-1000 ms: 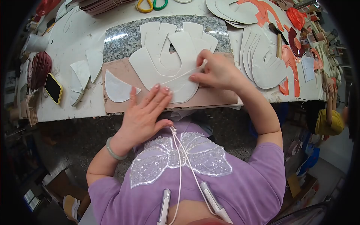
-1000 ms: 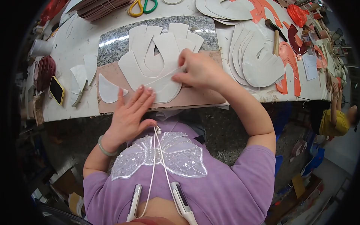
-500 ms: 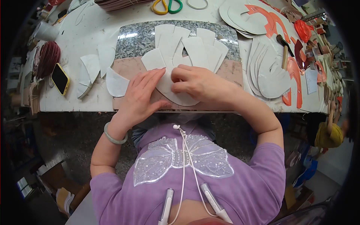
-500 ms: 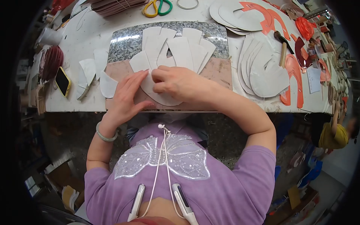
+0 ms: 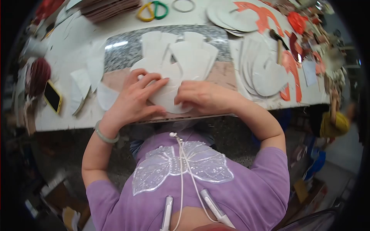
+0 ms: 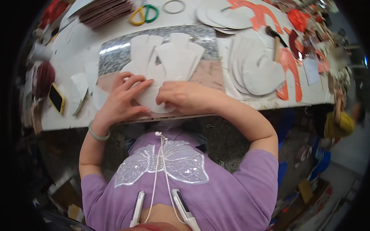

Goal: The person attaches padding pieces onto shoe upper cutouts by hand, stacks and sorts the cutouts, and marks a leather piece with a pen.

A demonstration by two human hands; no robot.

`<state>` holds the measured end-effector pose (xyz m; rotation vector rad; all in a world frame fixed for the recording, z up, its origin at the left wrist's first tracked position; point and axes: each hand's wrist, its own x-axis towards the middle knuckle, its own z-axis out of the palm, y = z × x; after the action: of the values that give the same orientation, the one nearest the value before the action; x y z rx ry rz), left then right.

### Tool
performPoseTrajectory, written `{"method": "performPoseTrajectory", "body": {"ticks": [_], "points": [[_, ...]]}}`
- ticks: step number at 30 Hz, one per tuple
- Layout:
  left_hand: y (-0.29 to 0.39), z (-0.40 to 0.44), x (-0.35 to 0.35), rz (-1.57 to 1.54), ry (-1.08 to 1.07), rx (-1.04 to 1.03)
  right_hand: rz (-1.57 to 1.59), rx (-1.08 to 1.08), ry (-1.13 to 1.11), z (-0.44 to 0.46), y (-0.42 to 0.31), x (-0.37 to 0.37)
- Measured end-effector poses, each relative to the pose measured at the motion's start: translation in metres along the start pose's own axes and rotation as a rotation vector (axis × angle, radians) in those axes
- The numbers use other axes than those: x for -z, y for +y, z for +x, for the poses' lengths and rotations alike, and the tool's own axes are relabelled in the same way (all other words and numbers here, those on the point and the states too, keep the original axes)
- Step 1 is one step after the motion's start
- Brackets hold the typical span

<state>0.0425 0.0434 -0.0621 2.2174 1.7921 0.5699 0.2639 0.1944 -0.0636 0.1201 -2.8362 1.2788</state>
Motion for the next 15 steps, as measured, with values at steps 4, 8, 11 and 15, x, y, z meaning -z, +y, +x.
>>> {"method": "performPoseTrajectory", "body": {"ticks": [4,8,11,15], "points": [[0.004,0.006,0.005,-0.015,-0.020,-0.074,0.071,-0.158,-0.197,-0.063,-0.008,0.003],[0.007,0.010,0.011,0.030,-0.042,-0.092,0.100,-0.346,-0.698,-0.091,-0.055,0.024],[0.002,0.015,0.011,-0.222,-0.113,-0.055,0.037,-0.234,-0.157,-0.084,-0.082,0.032],[0.022,0.024,0.021,-0.529,-0.225,0.042,-0.495,0.138,0.563,-0.039,-0.071,0.015]]}}
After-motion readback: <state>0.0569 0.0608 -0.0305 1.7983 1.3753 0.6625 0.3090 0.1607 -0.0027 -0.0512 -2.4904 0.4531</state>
